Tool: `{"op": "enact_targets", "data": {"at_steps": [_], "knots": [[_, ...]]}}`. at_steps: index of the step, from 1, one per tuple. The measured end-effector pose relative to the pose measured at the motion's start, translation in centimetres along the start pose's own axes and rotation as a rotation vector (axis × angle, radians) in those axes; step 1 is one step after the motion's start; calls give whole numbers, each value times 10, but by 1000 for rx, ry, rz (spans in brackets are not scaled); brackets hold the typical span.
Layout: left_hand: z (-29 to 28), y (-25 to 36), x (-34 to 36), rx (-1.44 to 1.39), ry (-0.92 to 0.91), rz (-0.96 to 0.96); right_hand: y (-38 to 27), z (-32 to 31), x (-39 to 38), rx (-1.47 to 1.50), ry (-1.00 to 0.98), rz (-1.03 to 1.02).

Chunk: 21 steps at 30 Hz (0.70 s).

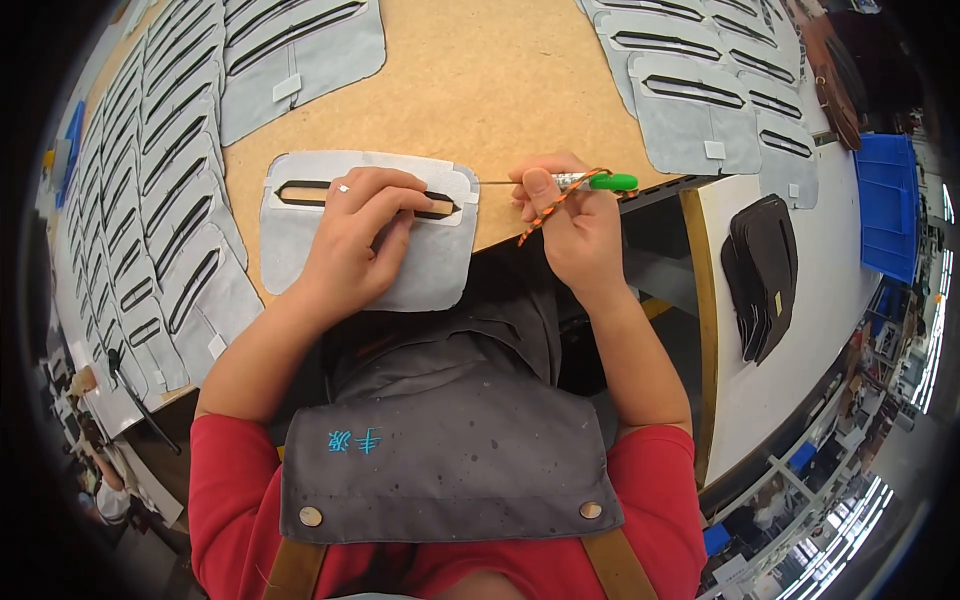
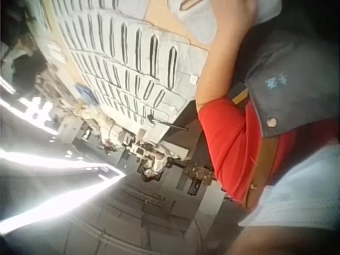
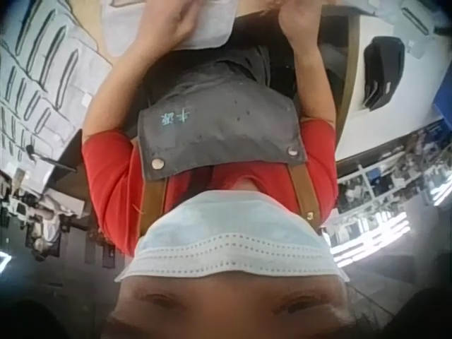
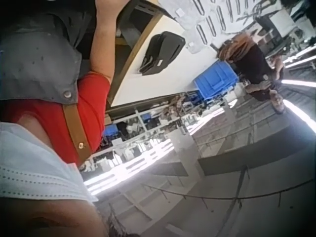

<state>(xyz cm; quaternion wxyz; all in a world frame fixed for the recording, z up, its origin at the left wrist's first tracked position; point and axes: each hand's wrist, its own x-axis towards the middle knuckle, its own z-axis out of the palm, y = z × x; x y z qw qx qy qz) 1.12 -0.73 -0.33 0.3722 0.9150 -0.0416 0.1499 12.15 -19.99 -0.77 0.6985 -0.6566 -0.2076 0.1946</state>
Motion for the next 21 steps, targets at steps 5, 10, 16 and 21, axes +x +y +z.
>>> {"op": "enact_targets", "data": {"at_steps": [5, 10, 16, 21], "knots": [[0, -2, 0, 23, 1, 43, -3, 7, -6, -25, -69, 28], [-1, 0, 0, 70, -32, 99, -4, 10, -1, -96, -186, 23], [-3, 4, 1, 114, -127, 97, -8, 5, 14, -248, -293, -70], [-3, 6, 1, 251, -166, 156, -20, 4, 36, -240, -432, 105]]}}
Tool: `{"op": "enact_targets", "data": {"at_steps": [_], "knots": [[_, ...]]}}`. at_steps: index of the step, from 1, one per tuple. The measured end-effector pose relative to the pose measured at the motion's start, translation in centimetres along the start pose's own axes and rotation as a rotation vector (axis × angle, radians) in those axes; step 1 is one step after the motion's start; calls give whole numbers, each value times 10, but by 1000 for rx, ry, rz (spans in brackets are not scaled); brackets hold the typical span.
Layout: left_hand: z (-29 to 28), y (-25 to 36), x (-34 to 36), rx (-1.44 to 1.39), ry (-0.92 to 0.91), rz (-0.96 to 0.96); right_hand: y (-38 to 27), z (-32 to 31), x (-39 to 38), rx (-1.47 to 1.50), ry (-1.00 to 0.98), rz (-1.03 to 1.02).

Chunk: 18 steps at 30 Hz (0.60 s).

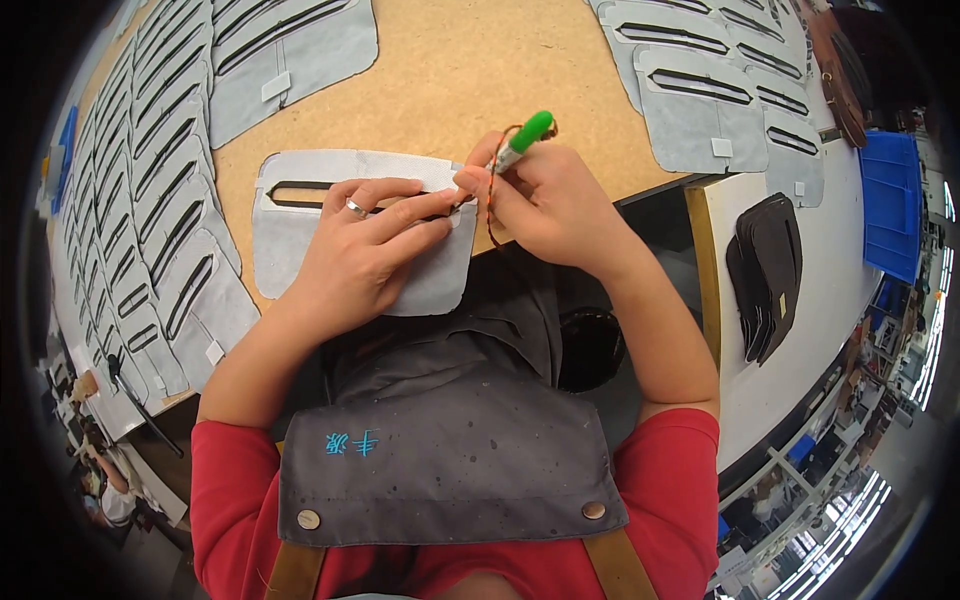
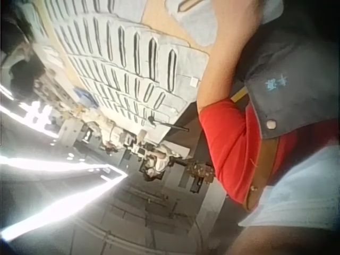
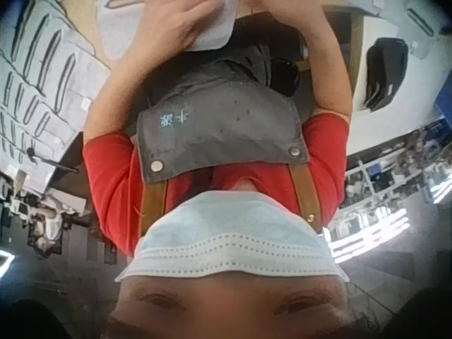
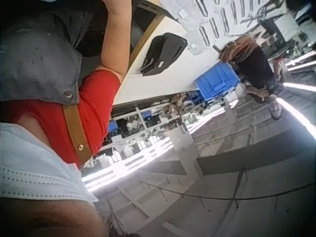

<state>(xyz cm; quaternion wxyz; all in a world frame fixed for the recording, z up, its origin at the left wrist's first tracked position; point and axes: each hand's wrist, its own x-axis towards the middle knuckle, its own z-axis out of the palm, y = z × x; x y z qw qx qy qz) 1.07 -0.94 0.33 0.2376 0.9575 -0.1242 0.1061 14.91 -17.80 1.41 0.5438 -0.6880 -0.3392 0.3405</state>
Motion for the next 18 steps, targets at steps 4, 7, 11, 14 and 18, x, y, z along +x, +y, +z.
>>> {"op": "enact_targets", "data": {"at_steps": [4, 7, 11, 14, 18], "knots": [[-1, 1, -1, 15, 23, -19, 4, -5, -5, -227, -85, -141], [0, 0, -2, -2, 24, -40, 14, 1, -20, -320, -11, -459], [0, 0, -4, -75, 22, -66, 27, 9, -44, -611, 38, -665], [0, -3, -4, -153, 23, -92, 46, 16, -56, -637, 107, -700], [0, -5, -2, -227, 18, -120, 49, 17, -66, -558, 223, -668]]}}
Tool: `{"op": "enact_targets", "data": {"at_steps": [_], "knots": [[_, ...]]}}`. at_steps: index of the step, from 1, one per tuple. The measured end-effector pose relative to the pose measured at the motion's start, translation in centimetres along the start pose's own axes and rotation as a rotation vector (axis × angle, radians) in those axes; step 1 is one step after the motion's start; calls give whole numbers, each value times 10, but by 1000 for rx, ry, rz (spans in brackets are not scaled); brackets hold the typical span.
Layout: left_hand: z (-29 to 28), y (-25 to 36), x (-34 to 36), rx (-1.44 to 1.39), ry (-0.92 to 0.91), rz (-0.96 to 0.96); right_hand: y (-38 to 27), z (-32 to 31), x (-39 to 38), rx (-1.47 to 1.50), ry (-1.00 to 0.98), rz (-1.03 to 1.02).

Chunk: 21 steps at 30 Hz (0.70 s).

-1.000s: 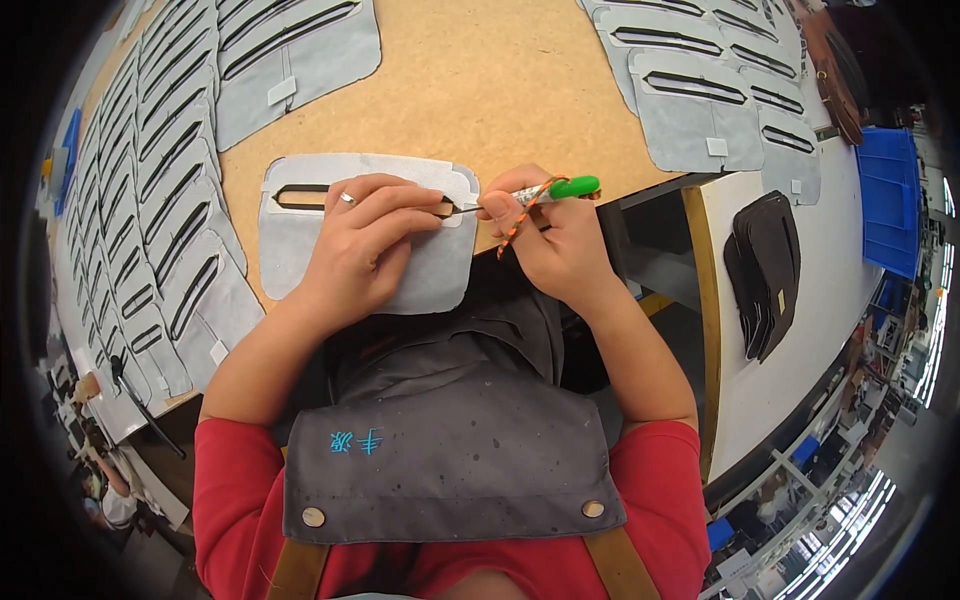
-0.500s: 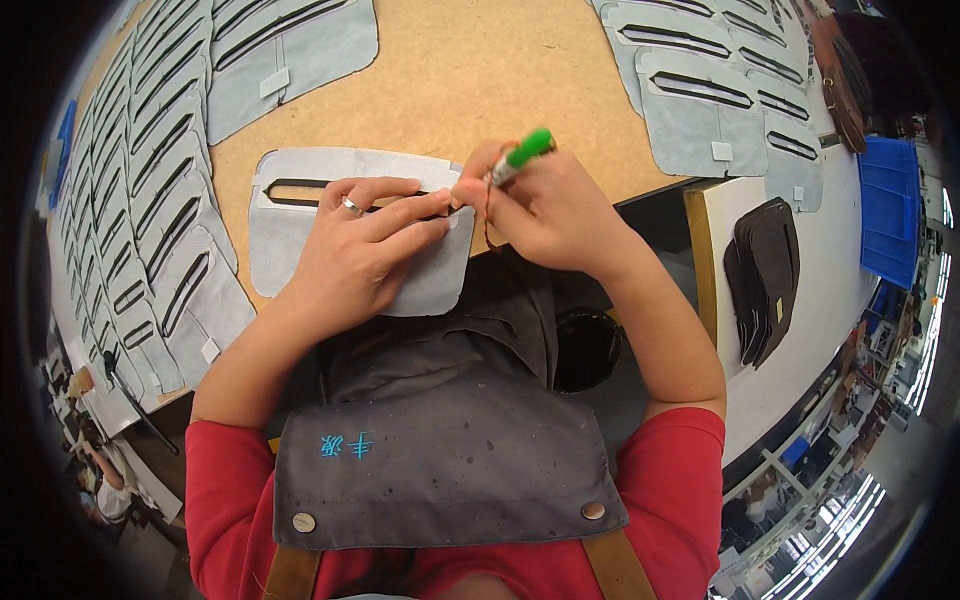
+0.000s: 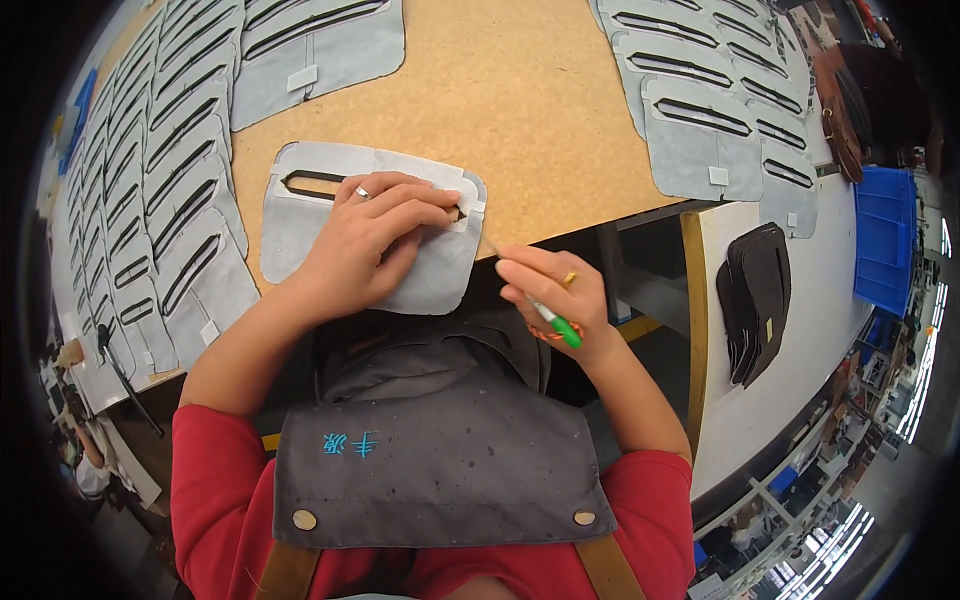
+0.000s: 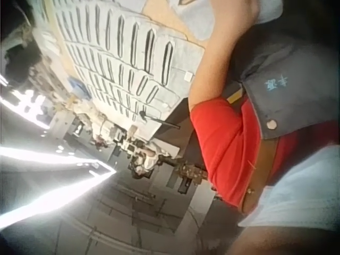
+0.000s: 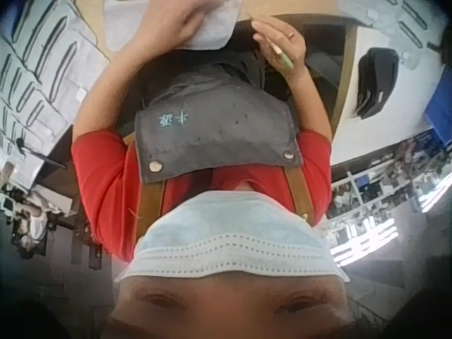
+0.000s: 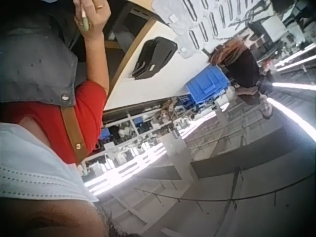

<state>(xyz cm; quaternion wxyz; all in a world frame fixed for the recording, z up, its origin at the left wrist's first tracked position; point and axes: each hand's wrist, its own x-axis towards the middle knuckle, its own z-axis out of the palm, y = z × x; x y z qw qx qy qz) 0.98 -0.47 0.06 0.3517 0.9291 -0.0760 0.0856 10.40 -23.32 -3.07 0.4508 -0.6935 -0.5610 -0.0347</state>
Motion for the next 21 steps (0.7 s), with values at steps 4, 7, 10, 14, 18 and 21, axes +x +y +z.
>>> {"op": "enact_targets", "data": {"at_steps": [4, 7, 10, 14, 18, 21], "knots": [[1, 4, 0, 47, 4, 14, 1, -1, 8, 20, 116, 7], [2, 5, 0, 142, -21, 61, -9, 3, 19, 13, 35, 61], [3, 8, 1, 277, 21, 131, -6, 22, 26, -107, 10, 25], [1, 7, 0, 263, 29, 142, -1, 21, 20, -269, -67, -7], [0, 3, -3, 164, 65, 154, 9, 21, 10, -257, 66, 37], [0, 1, -4, 65, 84, 146, -5, 25, 8, -201, 41, 38]]}}
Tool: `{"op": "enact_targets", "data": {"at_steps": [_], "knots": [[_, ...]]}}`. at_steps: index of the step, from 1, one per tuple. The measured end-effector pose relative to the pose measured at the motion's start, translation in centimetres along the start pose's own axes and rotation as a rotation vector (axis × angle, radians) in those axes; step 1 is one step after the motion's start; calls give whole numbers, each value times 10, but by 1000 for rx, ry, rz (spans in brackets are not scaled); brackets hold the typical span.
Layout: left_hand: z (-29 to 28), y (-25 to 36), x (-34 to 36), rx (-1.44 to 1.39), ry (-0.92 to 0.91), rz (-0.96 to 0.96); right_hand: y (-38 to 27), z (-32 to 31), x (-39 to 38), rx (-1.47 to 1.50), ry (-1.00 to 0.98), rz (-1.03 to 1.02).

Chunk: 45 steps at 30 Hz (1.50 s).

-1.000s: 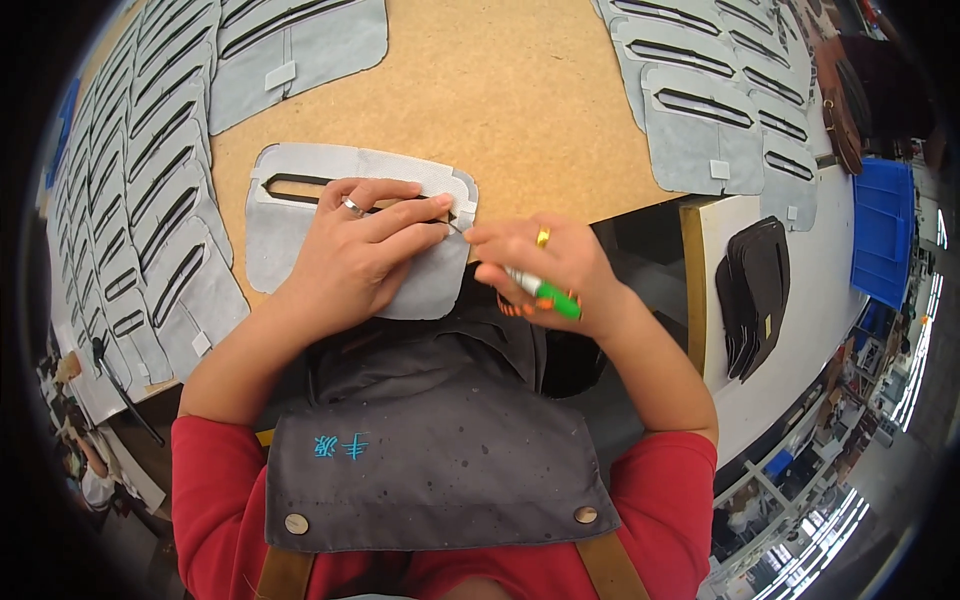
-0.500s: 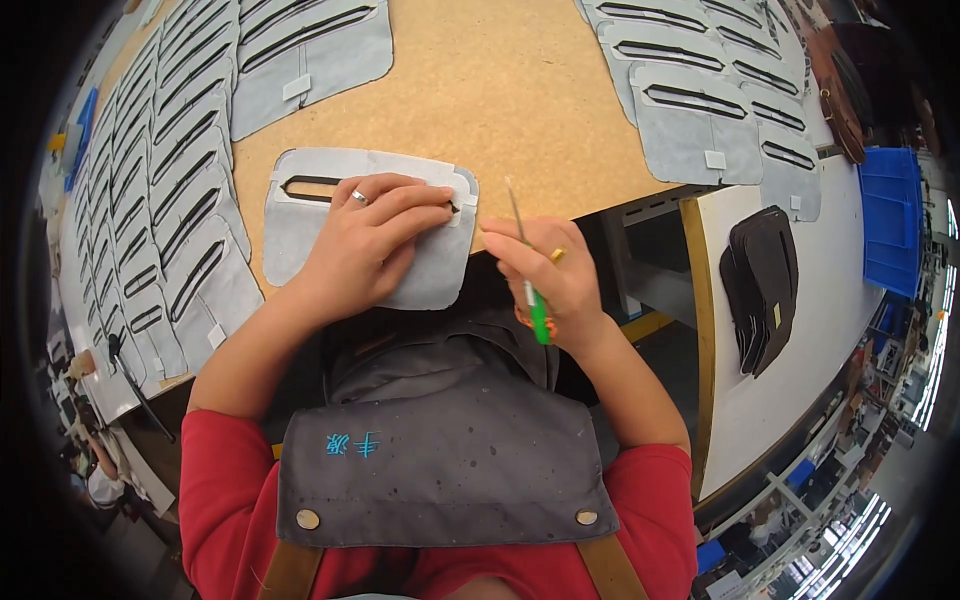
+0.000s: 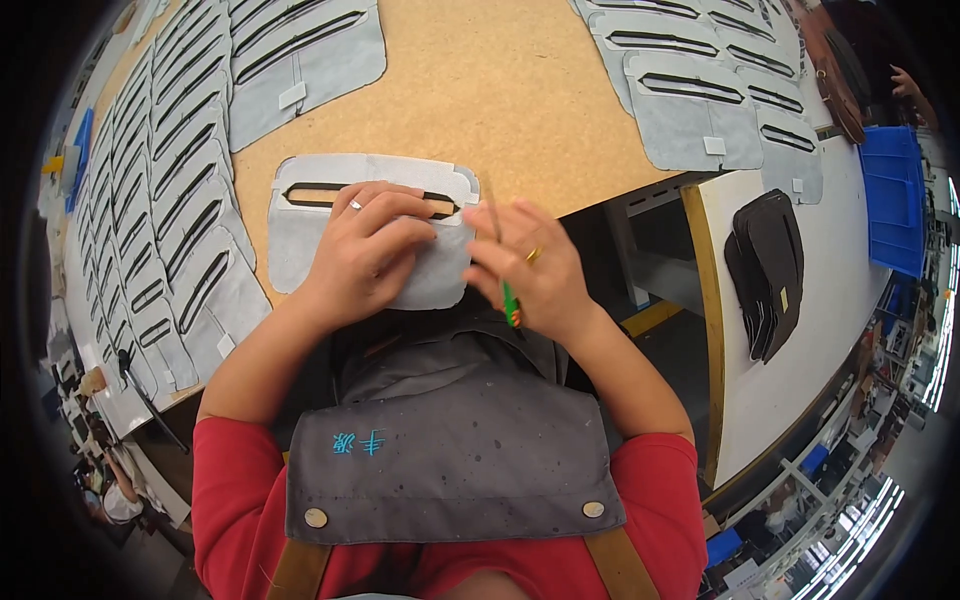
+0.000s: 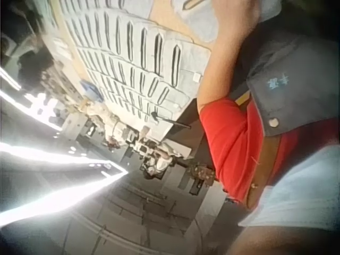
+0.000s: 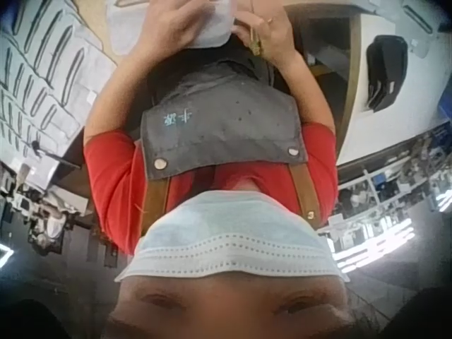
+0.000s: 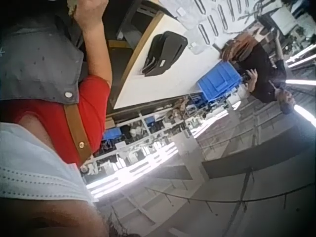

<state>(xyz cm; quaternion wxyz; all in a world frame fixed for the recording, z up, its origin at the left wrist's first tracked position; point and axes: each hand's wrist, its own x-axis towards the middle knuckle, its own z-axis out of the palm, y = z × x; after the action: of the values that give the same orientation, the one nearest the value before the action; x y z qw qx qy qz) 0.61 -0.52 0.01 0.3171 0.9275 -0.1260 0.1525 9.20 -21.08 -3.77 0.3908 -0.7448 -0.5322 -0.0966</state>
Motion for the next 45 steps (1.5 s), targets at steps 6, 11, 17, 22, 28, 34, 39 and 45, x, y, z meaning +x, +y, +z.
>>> {"op": "enact_targets", "data": {"at_steps": [6, 11, 17, 22, 28, 34, 39, 45], "knots": [[-4, -5, -4, -171, 75, -136, -2, -2, -4, -93, -181, -110], [2, 0, 1, 13, 79, -15, -4, -6, 0, -5, -169, -52], [2, 13, 11, 163, 2, -123, 1, -6, 7, -37, 5, 33], [25, 47, 22, 420, -156, -231, 0, -4, 7, 64, 159, 152], [24, 56, 12, 481, -187, -91, 1, -14, -4, 123, 246, 245], [-16, 53, 17, 196, 74, -64, 3, -25, 1, 199, 352, 300], [-15, 55, 32, -102, 231, -128, 4, -24, 6, 270, 375, 333], [-27, -27, 45, -177, 132, -193, 1, -30, 6, 296, 417, 333]]}}
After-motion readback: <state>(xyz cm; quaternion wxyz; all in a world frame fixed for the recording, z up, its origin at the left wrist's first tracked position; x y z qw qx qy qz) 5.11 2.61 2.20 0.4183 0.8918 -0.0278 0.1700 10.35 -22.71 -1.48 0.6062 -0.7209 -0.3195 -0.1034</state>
